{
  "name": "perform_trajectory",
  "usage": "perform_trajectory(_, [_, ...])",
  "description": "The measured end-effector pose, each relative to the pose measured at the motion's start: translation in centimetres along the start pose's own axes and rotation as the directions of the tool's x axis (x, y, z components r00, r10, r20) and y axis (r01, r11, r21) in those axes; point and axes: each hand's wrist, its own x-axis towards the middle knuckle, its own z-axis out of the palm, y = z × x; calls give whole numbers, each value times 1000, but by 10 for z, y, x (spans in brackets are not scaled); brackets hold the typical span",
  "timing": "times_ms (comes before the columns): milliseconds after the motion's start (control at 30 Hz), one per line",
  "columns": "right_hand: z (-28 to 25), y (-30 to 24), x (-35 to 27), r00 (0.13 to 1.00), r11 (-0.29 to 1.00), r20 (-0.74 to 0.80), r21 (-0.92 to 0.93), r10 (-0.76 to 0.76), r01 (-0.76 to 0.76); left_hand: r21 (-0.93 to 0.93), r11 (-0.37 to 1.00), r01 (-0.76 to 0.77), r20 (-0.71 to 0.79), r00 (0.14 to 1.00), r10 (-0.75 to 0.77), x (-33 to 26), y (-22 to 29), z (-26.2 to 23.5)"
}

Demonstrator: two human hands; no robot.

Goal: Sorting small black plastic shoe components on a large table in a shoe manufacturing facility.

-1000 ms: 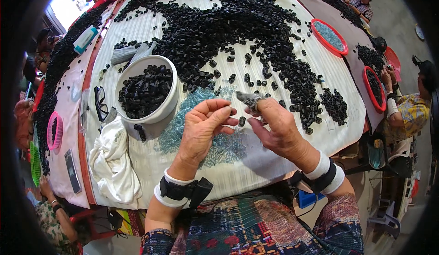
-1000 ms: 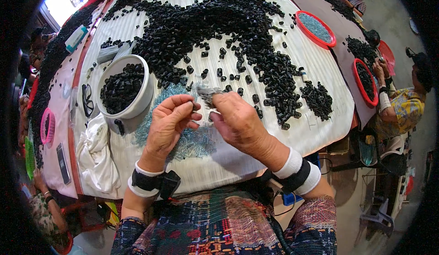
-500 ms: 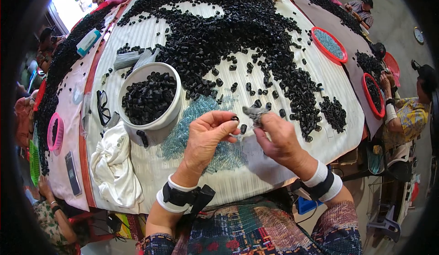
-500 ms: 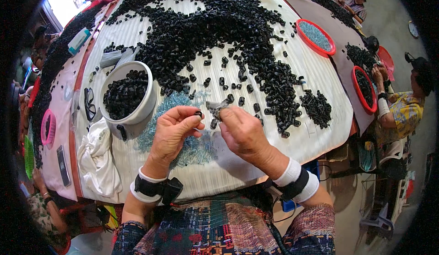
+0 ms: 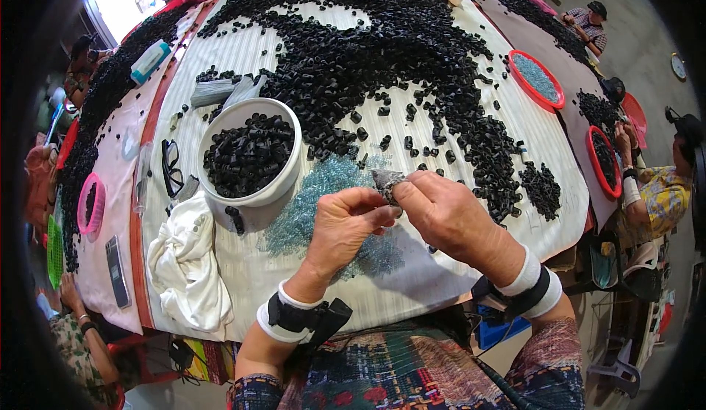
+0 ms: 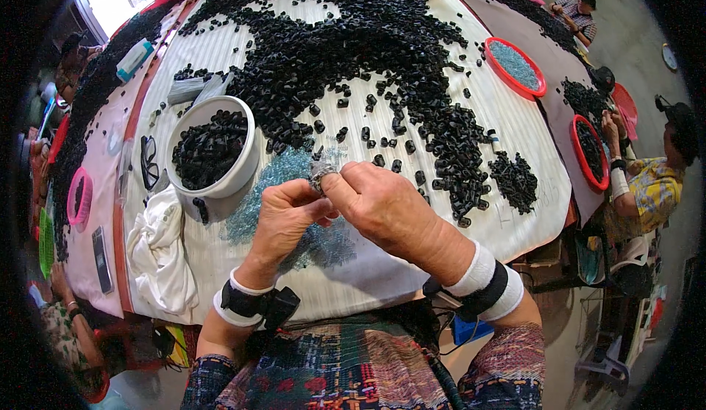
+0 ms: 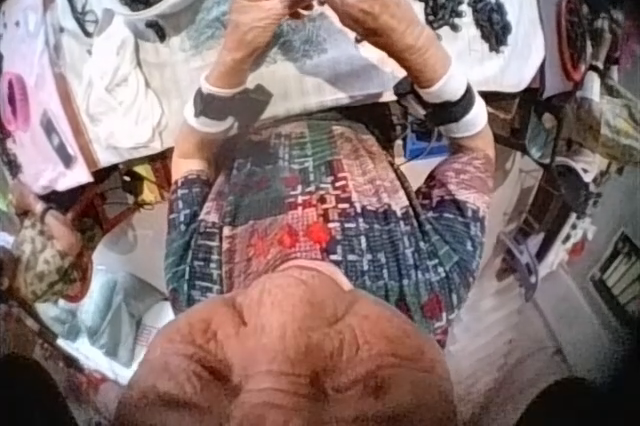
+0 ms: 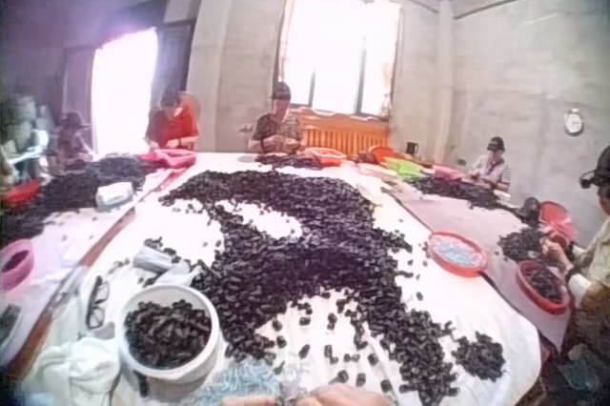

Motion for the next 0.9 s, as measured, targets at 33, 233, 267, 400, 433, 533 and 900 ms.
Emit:
perform_trajectory(33, [-1, -1, 1, 1000, 1000, 1, 4, -5, 5, 37, 999, 3, 6, 1000, -3, 0, 1, -1])
perform_trajectory(233, [-2, -5, 6, 995, 995, 64, -50, -83, 86, -24, 1000, -1, 8, 1000, 1, -2, -1, -3])
perform_trajectory(267, [-3, -5, 6, 995, 996, 63, -46, -72, 74, -25, 1000, -2, 8, 1000, 2, -1, 0, -2])
perform_trajectory(400, [-7, -5, 5, 1000, 998, 5, -52, 20, -20, 10, 1000, -5, -37, 999, 5, 1, 2, 1])
perform_trajectory(433, [-8, -5, 4, 999, 998, 13, -61, 32, -31, -6, 1000, -8, -57, 998, 7, 1, 2, 1])
perform_trajectory(533, [-6, -7, 6, 995, 999, 96, -47, 18, -14, 7, 999, -39, -40, 998, 40, 0, -2, -1])
perform_trajectory(900, [5, 0, 4, 998, 992, 29, 111, 63, -66, -51, 998, 28, -21, 999, -29, 1, 0, -2])
